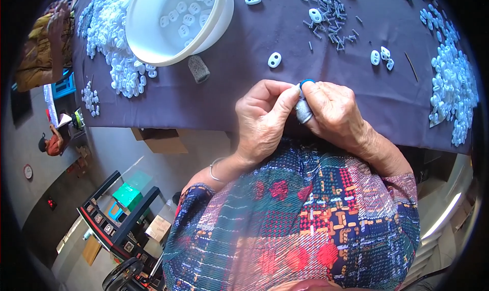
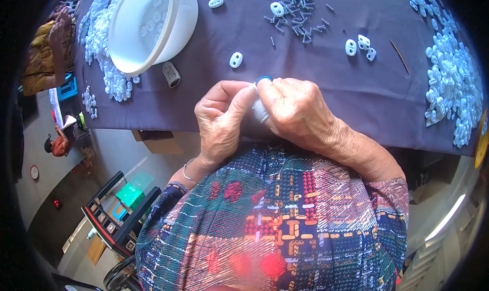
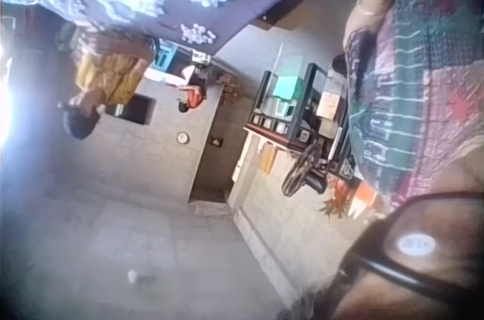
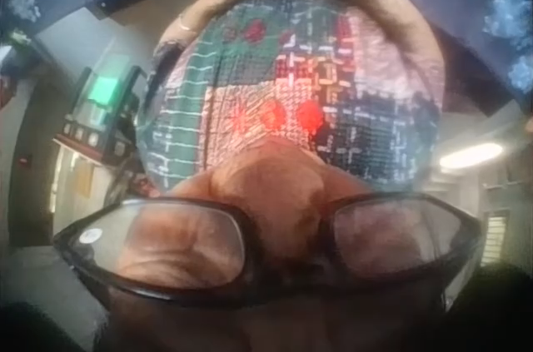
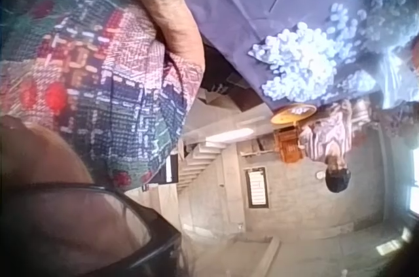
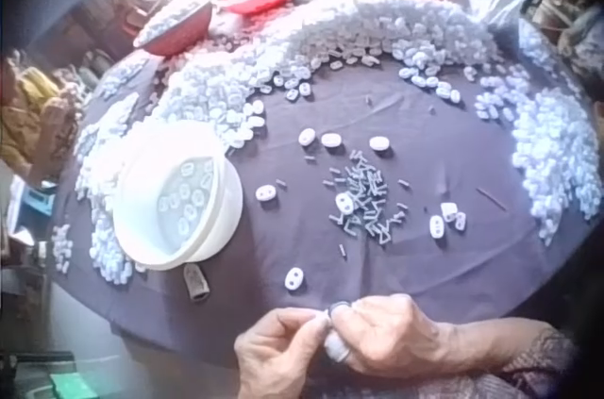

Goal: The person assembles plastic cord locks by picking up springs and plastic toggle pieces from the table and inserting the springs into the plastic pieces by hand.

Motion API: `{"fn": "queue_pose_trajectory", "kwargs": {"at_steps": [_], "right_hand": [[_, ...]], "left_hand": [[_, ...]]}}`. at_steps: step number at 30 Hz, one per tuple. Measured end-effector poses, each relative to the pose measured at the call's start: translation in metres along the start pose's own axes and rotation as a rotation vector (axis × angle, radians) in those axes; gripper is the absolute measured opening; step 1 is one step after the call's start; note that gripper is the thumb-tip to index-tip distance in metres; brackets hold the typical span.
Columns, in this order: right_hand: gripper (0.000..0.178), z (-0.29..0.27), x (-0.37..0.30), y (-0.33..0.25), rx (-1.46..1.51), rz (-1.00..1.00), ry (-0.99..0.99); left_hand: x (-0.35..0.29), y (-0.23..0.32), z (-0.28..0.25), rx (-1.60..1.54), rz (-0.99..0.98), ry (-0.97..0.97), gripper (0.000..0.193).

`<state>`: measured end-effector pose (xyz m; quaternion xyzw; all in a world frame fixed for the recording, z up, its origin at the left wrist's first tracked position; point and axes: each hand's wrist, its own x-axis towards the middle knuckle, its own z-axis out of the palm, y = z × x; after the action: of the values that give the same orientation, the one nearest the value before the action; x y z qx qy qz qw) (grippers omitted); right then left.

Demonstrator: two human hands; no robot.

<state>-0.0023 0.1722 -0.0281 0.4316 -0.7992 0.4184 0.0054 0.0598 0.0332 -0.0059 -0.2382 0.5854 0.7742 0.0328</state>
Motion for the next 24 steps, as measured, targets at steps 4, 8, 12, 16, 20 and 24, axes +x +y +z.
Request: {"fn": "queue_pose_trajectory", "kwargs": {"at_steps": [4, 8, 12, 16, 20, 24], "right_hand": [[0.017, 0.001, -0.001, -0.002, -0.01, 0.004, 0.001], [0.017, -0.001, 0.001, -0.001, 0.03, 0.007, 0.027], [0.017, -0.023, 0.005, -0.001, 0.403, 0.245, -0.089], [0.012, -0.024, 0.006, 0.003, 0.585, 0.426, -0.095], [0.007, -0.028, 0.009, 0.002, 0.84, 0.626, -0.123], [0.01, -0.033, 0.008, 0.006, 1.072, 0.814, 0.098]], "left_hand": [[0.0, -0.001, -0.002, -0.015, 0.009, -0.011, 0.012], [0.001, -0.001, -0.002, -0.012, 0.026, -0.019, 0.013], [0.002, -0.003, -0.006, -0.058, -0.012, -0.044, 0.015], [0.003, 0.001, -0.008, -0.059, -0.041, -0.104, 0.016], [0.002, 0.013, -0.007, 0.027, -0.043, -0.161, 0.015], [0.009, 0.012, -0.01, 0.12, 0.088, -0.085, 0.015]]}}
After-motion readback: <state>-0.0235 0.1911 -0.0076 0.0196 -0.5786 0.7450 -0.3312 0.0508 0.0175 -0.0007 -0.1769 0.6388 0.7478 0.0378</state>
